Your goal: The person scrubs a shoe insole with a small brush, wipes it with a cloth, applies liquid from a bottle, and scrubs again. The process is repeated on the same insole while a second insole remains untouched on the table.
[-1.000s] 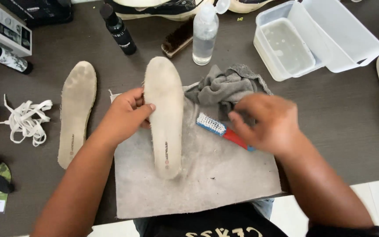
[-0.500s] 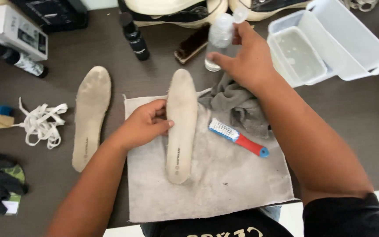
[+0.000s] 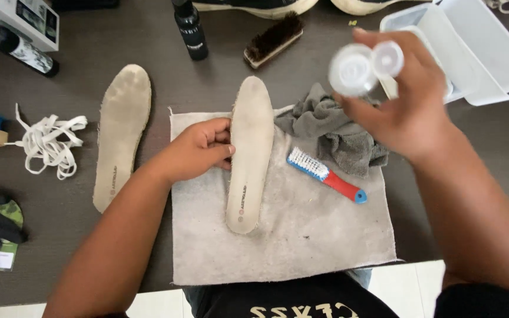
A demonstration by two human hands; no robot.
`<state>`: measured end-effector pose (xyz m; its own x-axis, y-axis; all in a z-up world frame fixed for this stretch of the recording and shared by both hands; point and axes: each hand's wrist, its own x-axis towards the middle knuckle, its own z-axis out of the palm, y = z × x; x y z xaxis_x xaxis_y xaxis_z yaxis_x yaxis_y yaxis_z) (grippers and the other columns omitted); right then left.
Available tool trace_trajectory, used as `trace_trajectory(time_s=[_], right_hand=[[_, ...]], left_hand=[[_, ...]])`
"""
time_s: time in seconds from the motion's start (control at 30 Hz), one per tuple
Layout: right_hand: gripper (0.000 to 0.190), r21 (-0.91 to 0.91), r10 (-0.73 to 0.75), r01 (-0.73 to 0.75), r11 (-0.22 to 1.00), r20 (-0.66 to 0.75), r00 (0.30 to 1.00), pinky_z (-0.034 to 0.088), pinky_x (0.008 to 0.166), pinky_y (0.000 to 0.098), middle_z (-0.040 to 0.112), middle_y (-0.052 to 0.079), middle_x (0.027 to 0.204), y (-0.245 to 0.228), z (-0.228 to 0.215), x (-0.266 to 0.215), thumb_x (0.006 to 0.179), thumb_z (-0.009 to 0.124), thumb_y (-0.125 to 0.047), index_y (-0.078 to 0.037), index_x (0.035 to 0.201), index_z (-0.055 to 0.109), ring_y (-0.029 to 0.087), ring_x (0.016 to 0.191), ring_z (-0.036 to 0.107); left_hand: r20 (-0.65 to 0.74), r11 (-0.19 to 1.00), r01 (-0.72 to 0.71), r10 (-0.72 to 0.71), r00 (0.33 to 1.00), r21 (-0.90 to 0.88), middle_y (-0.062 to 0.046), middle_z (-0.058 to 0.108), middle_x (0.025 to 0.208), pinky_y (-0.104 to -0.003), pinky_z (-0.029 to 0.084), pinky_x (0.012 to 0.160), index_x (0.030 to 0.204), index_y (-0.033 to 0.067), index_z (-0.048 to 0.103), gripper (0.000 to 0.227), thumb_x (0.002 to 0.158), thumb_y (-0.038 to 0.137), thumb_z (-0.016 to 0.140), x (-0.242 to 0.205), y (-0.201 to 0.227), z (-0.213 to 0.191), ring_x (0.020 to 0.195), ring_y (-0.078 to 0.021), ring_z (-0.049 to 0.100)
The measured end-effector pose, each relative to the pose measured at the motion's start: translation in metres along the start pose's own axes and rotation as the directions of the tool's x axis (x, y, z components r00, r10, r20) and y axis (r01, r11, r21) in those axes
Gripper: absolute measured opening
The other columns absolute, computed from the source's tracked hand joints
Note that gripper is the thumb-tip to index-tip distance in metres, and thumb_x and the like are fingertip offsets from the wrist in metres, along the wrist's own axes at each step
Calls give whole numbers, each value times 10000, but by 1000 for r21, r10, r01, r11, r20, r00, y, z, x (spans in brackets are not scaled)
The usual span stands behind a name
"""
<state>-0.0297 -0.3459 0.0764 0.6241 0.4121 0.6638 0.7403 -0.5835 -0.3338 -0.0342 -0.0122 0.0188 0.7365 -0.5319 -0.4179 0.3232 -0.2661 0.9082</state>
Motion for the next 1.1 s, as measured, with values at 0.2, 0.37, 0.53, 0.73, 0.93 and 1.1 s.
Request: trace_trajectory(time_s=[0.2,0.37,0.53,0.73,0.93,1.1], right_hand=[[577,-169,-61,74,983,77,995,516,957,501,559,335,1293,-11,-35,-53,867,835,116,111,1408,637,445,1115,613],[532,-236,-10,37,971,116,993,517,1057,515,618,321,1375,-30,-39,-69,894,826,99,115,1396,652,453,1219,634],[337,-415,-74,127,901,142,987,430,988,456,722,159,1283,-33,-35,-73,993,871,-155,-35,1278,739,339,1104,671],[468,-577,-58,145,804,165,985,363,1147,490,729,45,1305,-23,-29,-87,837,846,-109,-185,1289,754,292,1189,664],[579,-575,-66,168,800,195,979,331,1162,513,723,52,1302,-24,-24,-83,708,814,-28,-189,1262,763,275,1227,659],[529,-576,-99,204,792,209,973,313,1165,499,732,56,1285,-26,-23,-77,750,771,-18,-195,1248,763,267,1215,677]], left_hand=[[-12,1000,-12,13,1000,26,-50,742,1166,-349,673,864,1408,116,595,452,965,47,534,2,-6,1,1074,-169,719],[-50,998,8,-5,999,58,-40,738,1198,-337,667,880,1392,131,605,444,963,51,521,-3,2,5,1094,-159,712],[-63,999,-22,25,998,45,-37,738,1220,-341,658,883,1389,121,609,437,964,48,538,-2,-2,7,1071,-163,716],[-75,999,-22,26,997,50,-33,738,1191,-336,653,859,1361,123,618,420,960,34,535,-2,-1,9,1021,-157,707],[-70,998,-49,52,996,45,-46,725,1186,-339,650,841,1379,113,603,429,961,36,546,3,-12,6,1055,-156,694],[-61,996,-70,73,995,57,-30,726,1155,-315,640,812,1361,129,617,430,950,29,544,5,-13,5,1015,-130,681]])
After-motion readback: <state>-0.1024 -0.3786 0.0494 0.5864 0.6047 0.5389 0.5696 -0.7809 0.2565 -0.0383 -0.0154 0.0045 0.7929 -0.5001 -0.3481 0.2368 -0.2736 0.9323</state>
